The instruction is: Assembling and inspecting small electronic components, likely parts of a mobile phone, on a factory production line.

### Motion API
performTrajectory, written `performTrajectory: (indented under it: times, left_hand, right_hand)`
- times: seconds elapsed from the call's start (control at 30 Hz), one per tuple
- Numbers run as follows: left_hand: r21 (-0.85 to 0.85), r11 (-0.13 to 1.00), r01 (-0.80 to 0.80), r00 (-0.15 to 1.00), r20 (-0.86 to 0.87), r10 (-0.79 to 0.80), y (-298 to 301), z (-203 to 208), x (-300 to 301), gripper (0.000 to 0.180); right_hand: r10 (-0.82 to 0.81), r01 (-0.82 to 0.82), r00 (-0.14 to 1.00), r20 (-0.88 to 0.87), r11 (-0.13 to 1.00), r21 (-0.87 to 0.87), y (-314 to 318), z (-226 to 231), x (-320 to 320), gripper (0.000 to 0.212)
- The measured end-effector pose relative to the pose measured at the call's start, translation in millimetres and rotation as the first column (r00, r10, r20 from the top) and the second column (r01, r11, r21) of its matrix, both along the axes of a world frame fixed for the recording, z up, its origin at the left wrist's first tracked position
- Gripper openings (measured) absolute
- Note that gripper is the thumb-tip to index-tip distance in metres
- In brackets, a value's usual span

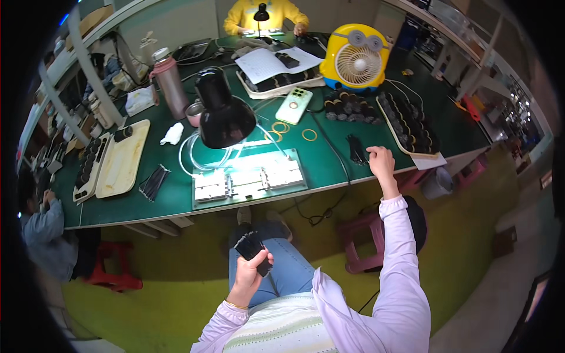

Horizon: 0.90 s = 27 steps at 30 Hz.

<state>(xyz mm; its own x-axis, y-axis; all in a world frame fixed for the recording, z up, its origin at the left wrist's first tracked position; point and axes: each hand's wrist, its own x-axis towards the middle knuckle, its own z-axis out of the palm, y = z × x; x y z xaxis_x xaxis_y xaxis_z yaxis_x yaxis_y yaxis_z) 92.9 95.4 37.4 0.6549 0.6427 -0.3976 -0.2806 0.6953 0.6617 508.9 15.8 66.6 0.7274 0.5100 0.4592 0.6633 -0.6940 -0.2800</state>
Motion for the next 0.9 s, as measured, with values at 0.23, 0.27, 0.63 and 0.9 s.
performTrajectory:
  times: [0.23, 0.27, 0.63, 0.9]
  left_hand:
    - [-0.004, 1.000, -0.006, 1.000, 0.019, 0.006, 3, -5, -15, 0.007]
    - [0.011, 0.997, -0.078, 0.997, 0.024, 0.078, 4, -7, -18, 0.007]
    - [0.000, 1.000, 0.008, 0.993, 0.115, -0.007, 6, -5, -8, 0.012]
    - [0.110, 0.994, -0.008, 0.976, 0.219, -0.017, 19, 3, 1, 0.013]
  right_hand:
    - [0.211, -0.247, 0.955, 0.210, 0.956, 0.161, 34, 10, -34, 0.011]
    - [0.304, -0.352, 0.916, 0.261, 0.922, 0.162, 40, 12, -49, 0.011]
    - [0.764, -0.601, 0.324, -0.558, 0.622, 0.502, 43, 36, -255, 0.006]
    - [0.729, -0.298, 0.043, -0.684, 0.662, 0.688, 62, -5, -297, 0.010]
